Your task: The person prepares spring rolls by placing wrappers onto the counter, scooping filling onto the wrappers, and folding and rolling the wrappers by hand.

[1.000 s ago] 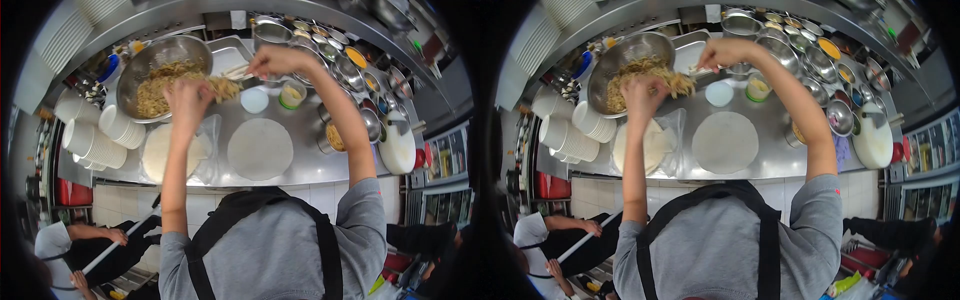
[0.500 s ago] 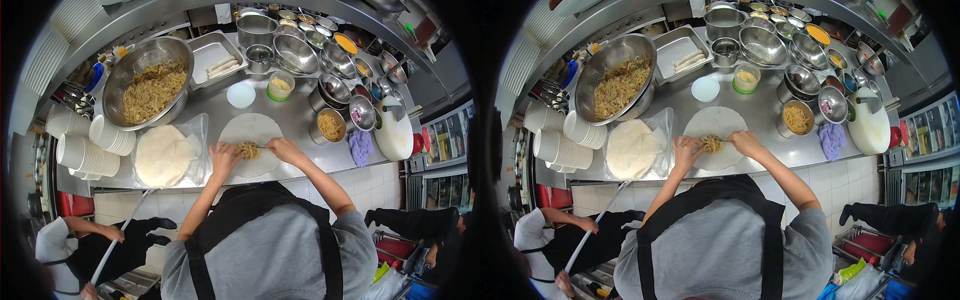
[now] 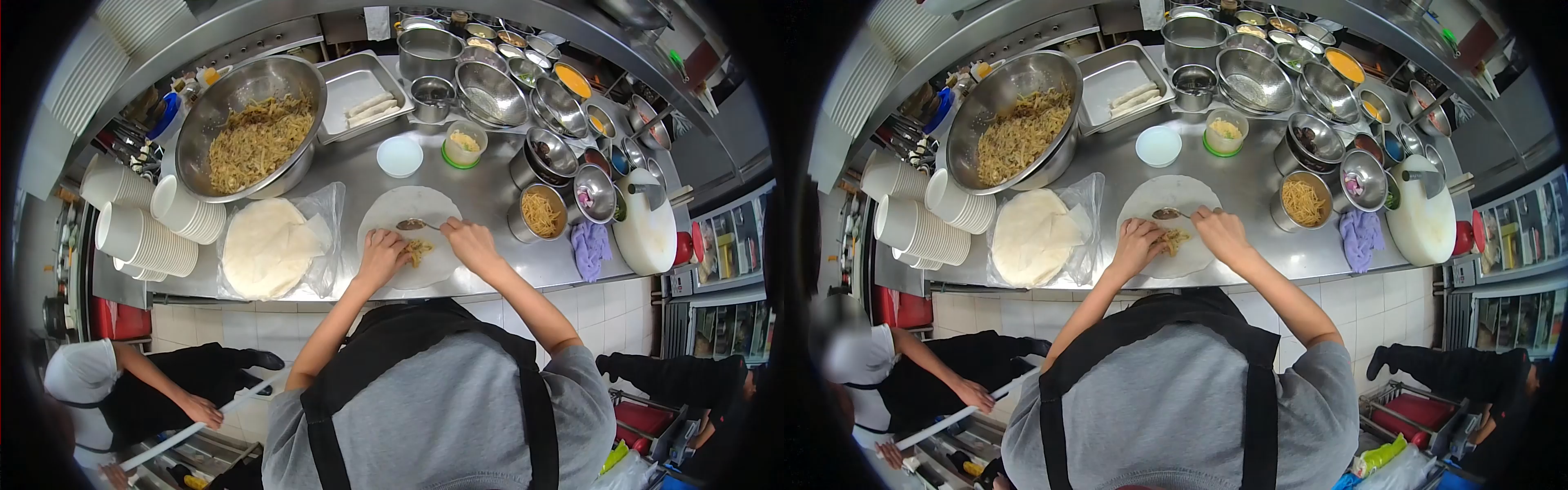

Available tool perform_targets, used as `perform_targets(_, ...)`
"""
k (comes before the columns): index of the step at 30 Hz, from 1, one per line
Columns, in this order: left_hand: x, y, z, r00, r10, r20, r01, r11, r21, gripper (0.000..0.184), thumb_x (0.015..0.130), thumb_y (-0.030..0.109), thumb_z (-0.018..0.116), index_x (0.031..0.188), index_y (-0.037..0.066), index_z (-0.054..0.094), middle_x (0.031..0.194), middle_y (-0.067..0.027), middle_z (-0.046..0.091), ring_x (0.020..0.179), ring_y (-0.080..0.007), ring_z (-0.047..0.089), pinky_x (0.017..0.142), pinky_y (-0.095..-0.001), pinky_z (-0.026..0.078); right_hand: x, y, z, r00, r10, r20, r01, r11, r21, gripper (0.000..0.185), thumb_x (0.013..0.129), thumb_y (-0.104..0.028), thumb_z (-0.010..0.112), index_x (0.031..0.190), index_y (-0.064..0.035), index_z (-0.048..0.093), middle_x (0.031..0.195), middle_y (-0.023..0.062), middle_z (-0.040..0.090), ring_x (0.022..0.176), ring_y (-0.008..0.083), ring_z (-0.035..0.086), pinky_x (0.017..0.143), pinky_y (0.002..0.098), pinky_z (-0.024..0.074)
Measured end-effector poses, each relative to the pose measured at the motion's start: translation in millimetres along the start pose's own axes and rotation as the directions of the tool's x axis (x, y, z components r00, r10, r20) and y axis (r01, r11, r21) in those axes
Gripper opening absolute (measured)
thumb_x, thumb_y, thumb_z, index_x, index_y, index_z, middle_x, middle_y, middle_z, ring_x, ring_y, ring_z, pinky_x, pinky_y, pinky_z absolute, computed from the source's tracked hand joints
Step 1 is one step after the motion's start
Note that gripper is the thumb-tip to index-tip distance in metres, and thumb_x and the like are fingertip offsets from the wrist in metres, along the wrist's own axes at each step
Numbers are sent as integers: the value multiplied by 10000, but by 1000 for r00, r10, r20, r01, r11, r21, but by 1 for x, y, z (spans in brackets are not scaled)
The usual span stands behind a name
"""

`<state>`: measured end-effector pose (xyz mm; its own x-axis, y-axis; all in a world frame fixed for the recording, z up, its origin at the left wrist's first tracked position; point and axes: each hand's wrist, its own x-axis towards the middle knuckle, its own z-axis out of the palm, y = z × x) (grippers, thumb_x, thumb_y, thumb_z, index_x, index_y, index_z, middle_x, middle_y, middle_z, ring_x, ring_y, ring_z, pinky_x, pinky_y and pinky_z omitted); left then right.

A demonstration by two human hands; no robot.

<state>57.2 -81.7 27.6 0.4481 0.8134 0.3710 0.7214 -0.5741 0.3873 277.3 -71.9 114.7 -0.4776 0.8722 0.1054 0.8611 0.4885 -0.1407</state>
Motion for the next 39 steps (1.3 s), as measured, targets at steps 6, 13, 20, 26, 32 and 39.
perform_targets(6, 6, 3, -8, 988, -146, -40, 139, 981, -135, 133, 713, 165, 716, 845, 161, 698, 981, -11, 560, 989, -241, 476, 846, -400, 342, 8, 71, 11, 981, 29, 190, -131, 822, 554, 176, 800, -76, 598, 946, -28, 683, 802, 101, 678, 674, 207, 664, 531, 323, 490)
perform_targets(13, 24, -4, -90, 938, -197, -285, 187, 980, -62, 165, 687, 101, 721, 836, 167, 695, 935, -47, 526, 953, -255, 468, 808, -392, 366, 117, 15, -88, 995, -76, 63, 4, 669, 743, 246, 792, -25, 595, 1028, -42, 661, 767, 89, 666, 637, 164, 631, 582, 303, 490)
perform_targets(20, 59, -89, -232, 762, -310, -569, 540, 789, 294, 208, 634, 120, 769, 832, 143, 707, 997, -65, 526, 998, -289, 465, 820, -430, 390, 260, -87, -98, 895, -363, -259, 381, 925, 20, 149, 791, -95, 564, 873, -35, 674, 830, 172, 674, 765, 333, 669, 639, 435, 528)
perform_targets(26, 89, -154, -218, 819, -465, -336, 571, 607, 552, 236, 593, 197, 761, 788, 76, 708, 1116, -101, 538, 1100, -335, 429, 886, -493, 362, 302, -118, -85, 880, -473, -41, 466, 877, -113, 124, 760, -65, 575, 814, -31, 682, 843, 159, 683, 796, 331, 675, 648, 420, 543)
perform_targets(32, 91, -162, -217, 824, -486, -292, 559, 608, 564, 270, 587, 204, 744, 816, 65, 710, 1107, -82, 558, 1103, -305, 443, 879, -495, 371, 318, -102, -80, 853, -512, 101, 487, 850, 199, 211, 752, -36, 589, 917, -71, 715, 769, 143, 681, 708, 247, 682, 623, 354, 531)
perform_targets(39, 103, -175, -224, 848, -469, -246, 508, 590, 627, 357, 553, 253, 804, 862, 98, 714, 1110, -61, 560, 1112, -282, 447, 909, -535, 365, 345, -76, -57, 826, -413, 384, 74, 754, 652, 173, 772, -50, 646, 935, -49, 704, 661, 34, 629, 473, 80, 486, 399, 256, 342)
